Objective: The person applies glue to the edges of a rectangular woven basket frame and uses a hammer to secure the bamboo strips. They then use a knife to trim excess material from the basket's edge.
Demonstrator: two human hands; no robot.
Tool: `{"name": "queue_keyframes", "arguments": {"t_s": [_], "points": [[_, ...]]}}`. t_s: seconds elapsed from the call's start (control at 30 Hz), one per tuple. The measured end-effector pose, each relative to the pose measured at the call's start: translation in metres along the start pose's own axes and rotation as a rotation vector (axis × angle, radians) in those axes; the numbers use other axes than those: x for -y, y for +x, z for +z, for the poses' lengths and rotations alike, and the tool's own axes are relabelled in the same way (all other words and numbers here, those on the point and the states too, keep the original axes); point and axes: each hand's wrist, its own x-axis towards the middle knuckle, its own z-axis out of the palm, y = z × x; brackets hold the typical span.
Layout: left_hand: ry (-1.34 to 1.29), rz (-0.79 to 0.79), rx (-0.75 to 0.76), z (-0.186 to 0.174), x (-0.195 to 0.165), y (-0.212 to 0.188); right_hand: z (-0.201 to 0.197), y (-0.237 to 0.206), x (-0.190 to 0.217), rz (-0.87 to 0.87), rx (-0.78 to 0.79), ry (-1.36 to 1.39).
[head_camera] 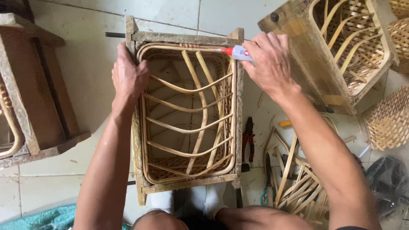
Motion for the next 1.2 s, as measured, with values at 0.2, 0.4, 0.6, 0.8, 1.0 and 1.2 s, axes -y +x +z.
{"name": "queue_keyframes", "arguments": {"t_s": [0.2, 0.4, 0.6, 0.8, 1.0, 1.2], "points": [[0.020, -0.006, 0.013, 0.043, -0.022, -0.020, -0.008, -0.047, -0.043, -0.016, -0.015, -0.070], [-0.042, 0.055, -0.017, 0.055, -0.023, -0.025, -0.013, -0.074, -0.070, 0.045, -0.022, -0.004], [-0.023, 0.051, 0.013, 0.103, -0.028, -0.028, 0.004, -0.107, -0.107, 0.007, -0.043, -0.072], [-0.021, 0.014, 0.018, 0.107, -0.030, -0.027, -0.007, -0.111, -0.112, -0.024, -0.052, -0.134], [-0.159, 0.230, -0.057, 0.132, -0.050, -0.048, -0.019, -0.186, -0.089, 0.554, 0.092, 0.581], [0.032, 0.694, -0.352, 0.180, -0.058, -0.081, 0.019, -0.282, -0.052, 0.894, 0.061, 1.526]]}}
